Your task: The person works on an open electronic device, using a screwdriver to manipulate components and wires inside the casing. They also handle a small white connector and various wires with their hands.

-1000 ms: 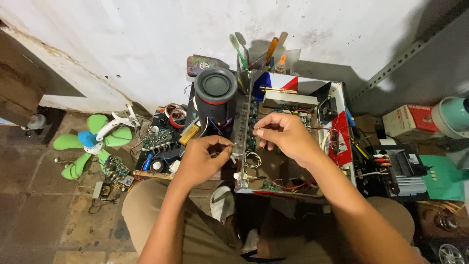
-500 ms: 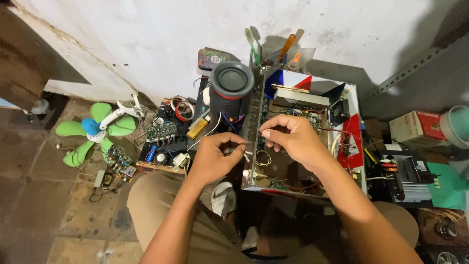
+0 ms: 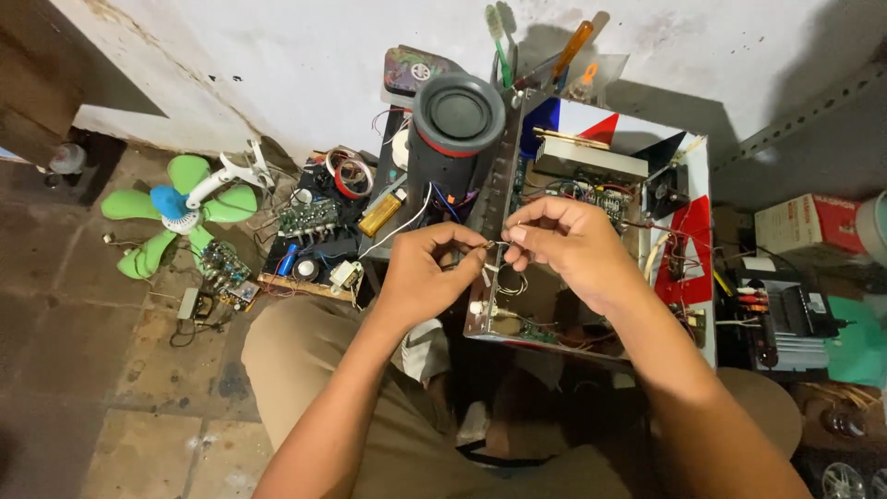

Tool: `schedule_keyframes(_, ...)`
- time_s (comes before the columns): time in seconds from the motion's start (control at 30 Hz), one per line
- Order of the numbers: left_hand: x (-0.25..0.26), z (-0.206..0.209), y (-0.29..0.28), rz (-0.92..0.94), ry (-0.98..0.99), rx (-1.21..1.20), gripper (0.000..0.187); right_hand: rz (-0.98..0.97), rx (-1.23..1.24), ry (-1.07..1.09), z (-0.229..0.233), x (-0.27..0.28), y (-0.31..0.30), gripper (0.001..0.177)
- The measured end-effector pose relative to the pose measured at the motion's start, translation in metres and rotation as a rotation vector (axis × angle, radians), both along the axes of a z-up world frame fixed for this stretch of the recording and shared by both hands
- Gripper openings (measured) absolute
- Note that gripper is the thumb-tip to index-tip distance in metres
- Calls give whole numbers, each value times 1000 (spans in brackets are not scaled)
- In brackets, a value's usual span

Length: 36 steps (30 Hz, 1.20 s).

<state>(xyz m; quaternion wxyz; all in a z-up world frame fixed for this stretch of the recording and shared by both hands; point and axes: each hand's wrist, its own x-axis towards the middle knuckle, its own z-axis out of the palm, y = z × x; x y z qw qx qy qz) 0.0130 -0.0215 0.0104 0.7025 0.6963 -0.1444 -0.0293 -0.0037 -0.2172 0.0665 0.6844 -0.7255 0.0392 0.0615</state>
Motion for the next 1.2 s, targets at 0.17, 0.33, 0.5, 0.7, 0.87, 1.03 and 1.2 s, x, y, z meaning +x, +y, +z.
schedule_keyframes(0.17,3,-10,0,-3,-4,6,13,-6,8,3,-4,3,-8,16)
schedule_keyframes(0.33,3,-10,0,-4,-3,-5,14,12,4,16,6,5,-12,17)
schedule_keyframes(0.5,4,-10,-2,16,-18,-28,12,43,46,62,3,8,-18,20)
schedule_keyframes(0.7,5,-6,-5,14,-6,-72,13,68,87,65,-5,9,-22,19)
schedule_keyframes(0.87,1,1,-9,-10,-24,-89,13,86,123,77,-9,9,-25,19)
schedule_keyframes(1.03,-2,2,-6,-15,-21,-67,13,98,162,76,-15,7,-27,18)
schedule_keyframes(1.2,0,-4,-6,-26,-30,-62,13,144,59,1,-9,3,-23,16)
